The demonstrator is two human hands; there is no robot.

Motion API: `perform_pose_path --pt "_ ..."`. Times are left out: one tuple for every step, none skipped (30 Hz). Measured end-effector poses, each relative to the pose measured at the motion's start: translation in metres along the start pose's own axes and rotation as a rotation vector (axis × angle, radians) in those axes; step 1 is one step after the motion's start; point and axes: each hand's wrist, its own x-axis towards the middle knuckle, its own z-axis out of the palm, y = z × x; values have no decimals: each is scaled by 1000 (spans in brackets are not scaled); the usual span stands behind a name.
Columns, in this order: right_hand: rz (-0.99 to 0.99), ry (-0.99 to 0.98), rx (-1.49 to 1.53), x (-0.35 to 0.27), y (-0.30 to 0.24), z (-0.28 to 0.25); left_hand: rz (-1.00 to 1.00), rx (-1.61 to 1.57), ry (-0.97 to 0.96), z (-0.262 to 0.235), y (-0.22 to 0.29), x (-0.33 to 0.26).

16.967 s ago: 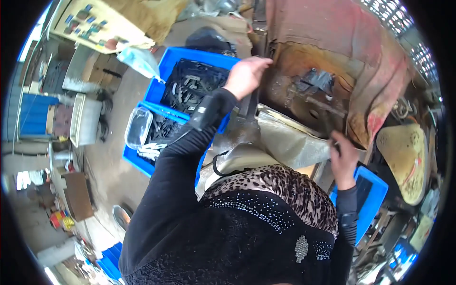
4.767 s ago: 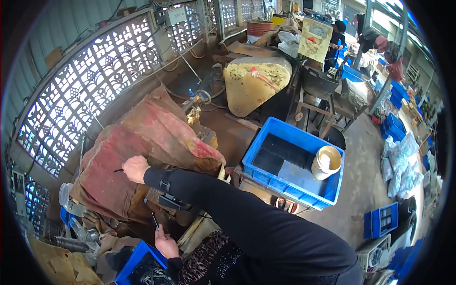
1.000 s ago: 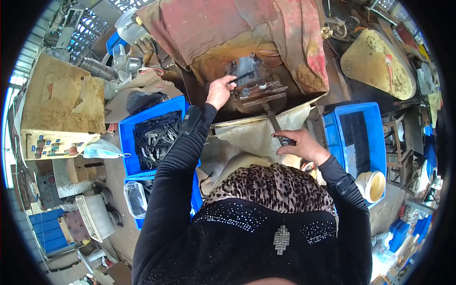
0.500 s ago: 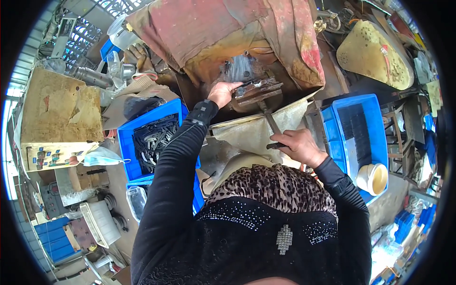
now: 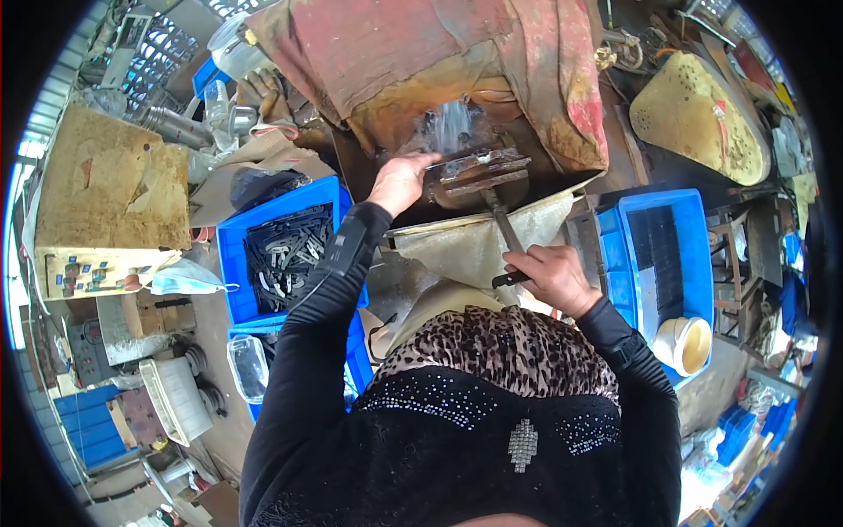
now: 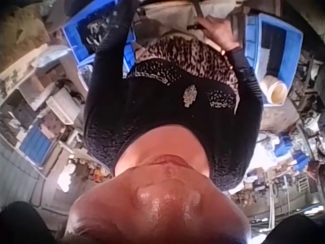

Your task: The person picks up metal pieces from a blue bin, places them into a grinding machine, and moves a lever. After grinding, the person dips the pieces into a container of liquid and places them into a separate blue bin.

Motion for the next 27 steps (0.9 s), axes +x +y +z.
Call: perform_pose_path --pt "-4 28 3 5 1 -3 -42 12 128 -7 5 -8" --pt "-12 57 9 13 2 -6 -86 27 259 -15 10 -19" --pt "-22 84 15 21 3 -9 -131 44 390 -19 12 -30" --pt "-37 81 17 33 4 -15 -140 50 403 -19 15 -41" --pt "-24 144 20 48 6 -21 -145 32 412 -18 19 -53" --pt "-12 205 24 64 10 -24 -150 14 421 -15 23 -62" --pt "-31 201 26 81 15 -26 -154 -3 434 -15 27 -67" --pt "-49 310 11 101 22 -27 -163 3 451 -14 28 -68" --pt "-70 416 1 121 27 -27 -143 55 466 -12 29 -69" --pt "-94 405 10 138 34 -27 -127 108 481 -8 30 -72" --pt "-17 420 3 155 41 -27 -113 161 493 -5 31 -74" --pt "57 434 -3 172 46 -28 -135 170 512 -4 33 -75" --pt "31 422 9 186 48 -31 -130 186 498 -4 35 -74" --pt "173 391 -34 201 48 -35 -127 202 486 -5 35 -73" --pt "317 361 -83 215 49 -37 -121 216 473 -6 34 -73" --pt "291 350 -76 229 53 -38 -142 223 490 -6 32 -72" --pt "343 333 -113 241 60 -35 -138 217 500 -4 29 -72" --pt "394 315 -153 252 67 -32 -134 210 509 -2 26 -73" --pt "377 299 -148 262 77 -31 -126 199 516 2 25 -72" --pt "361 317 -154 272 86 -31 -151 200 527 2 26 -72" --pt "347 337 -160 278 95 -30 -142 195 506 1 26 -71" --pt "326 315 -148 284 97 -28 -140 190 485 -1 25 -72" --pt "321 299 -163 291 100 -27 -137 184 464 -2 24 -74" --pt "319 288 -185 296 103 -30 -158 183 474 -3 24 -74" --pt "303 272 -180 299 110 -30 -158 174 468 -4 25 -74" --pt "299 278 -217 302 117 -30 -157 165 462 -4 26 -73" --pt "291 276 -241 308 121 -27 -169 161 453 -4 26 -74"
